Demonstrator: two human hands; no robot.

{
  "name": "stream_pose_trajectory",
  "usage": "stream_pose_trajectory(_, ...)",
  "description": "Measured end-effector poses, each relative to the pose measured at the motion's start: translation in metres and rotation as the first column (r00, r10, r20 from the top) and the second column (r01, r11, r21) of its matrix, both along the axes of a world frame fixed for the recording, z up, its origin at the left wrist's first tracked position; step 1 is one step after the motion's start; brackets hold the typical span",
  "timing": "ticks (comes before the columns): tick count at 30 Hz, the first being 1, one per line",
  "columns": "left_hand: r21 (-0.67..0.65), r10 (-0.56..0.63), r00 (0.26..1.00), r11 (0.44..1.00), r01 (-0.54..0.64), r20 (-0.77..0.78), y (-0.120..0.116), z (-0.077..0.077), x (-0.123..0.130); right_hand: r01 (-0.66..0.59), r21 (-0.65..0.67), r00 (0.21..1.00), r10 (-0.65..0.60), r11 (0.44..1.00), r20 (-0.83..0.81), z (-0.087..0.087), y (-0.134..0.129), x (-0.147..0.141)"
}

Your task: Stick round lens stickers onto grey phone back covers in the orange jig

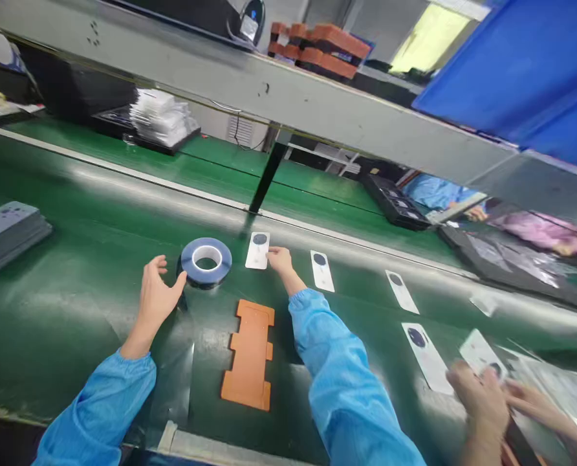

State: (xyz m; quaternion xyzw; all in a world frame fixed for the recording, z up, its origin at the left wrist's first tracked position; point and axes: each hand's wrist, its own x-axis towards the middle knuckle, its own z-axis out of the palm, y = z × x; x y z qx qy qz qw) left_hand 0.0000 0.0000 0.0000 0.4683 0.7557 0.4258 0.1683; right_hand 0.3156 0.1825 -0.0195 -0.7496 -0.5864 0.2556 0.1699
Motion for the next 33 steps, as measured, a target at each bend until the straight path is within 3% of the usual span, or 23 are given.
stream_pose_trajectory(2,-0.171,-0.106,0.989,0.978,0.122,0.100,0.005,-0.002,-0.011,0.006,0.024,0.999,-0.007,1.000,0.032,0.004,0.000,-0.009)
stream_pose_trajectory(5,-0.287,-0.215,0.948,0.917,0.279,0.235,0.008,-0.003,-0.022,-0.004,0.055,0.997,-0.001,0.998,0.082,0.014,-0.005,-0.018)
stream_pose_trajectory(9,-0.288,-0.290,0.880,0.866,0.408,0.377,0.007,-0.006,-0.023,-0.077,0.079,0.990,0.067,0.994,0.122,0.034,-0.030,-0.029)
stream_pose_trajectory(13,-0.263,-0.321,0.796,0.824,0.502,0.513,0.006,-0.006,-0.020,-0.267,0.101,0.963,0.263,0.958,0.054,0.048,-0.082,-0.061)
stream_pose_trajectory(16,-0.232,-0.330,0.724,0.797,0.557,0.606,0.007,-0.003,-0.019,-0.456,0.142,0.879,0.469,0.879,-0.082,0.049,-0.131,-0.094)
stream_pose_trajectory(19,-0.199,-0.341,0.652,0.768,0.609,0.677,0.006,0.000,-0.018,-0.530,0.226,0.805,0.569,0.817,-0.169,0.045,-0.169,-0.119)
stream_pose_trajectory(24,-0.166,-0.346,0.592,0.748,0.642,0.728,0.005,0.003,-0.017,-0.562,0.282,0.741,0.625,0.777,-0.246,0.039,-0.184,-0.135)
stream_pose_trajectory(28,-0.167,-0.335,0.578,0.744,0.647,0.744,0.004,0.005,-0.018,-0.516,0.284,0.713,0.589,0.808,-0.380,0.036,-0.183,-0.131)
stream_pose_trajectory(31,-0.176,-0.339,0.570,0.726,0.664,0.748,0.003,0.008,-0.017,-0.414,0.223,0.716,0.467,0.882,-0.518,0.039,-0.188,-0.123)
stream_pose_trajectory(33,-0.178,-0.359,0.564,0.707,0.684,0.744,0.002,0.011,-0.016,-0.382,0.129,0.675,0.372,0.915,-0.637,0.043,-0.194,-0.117)
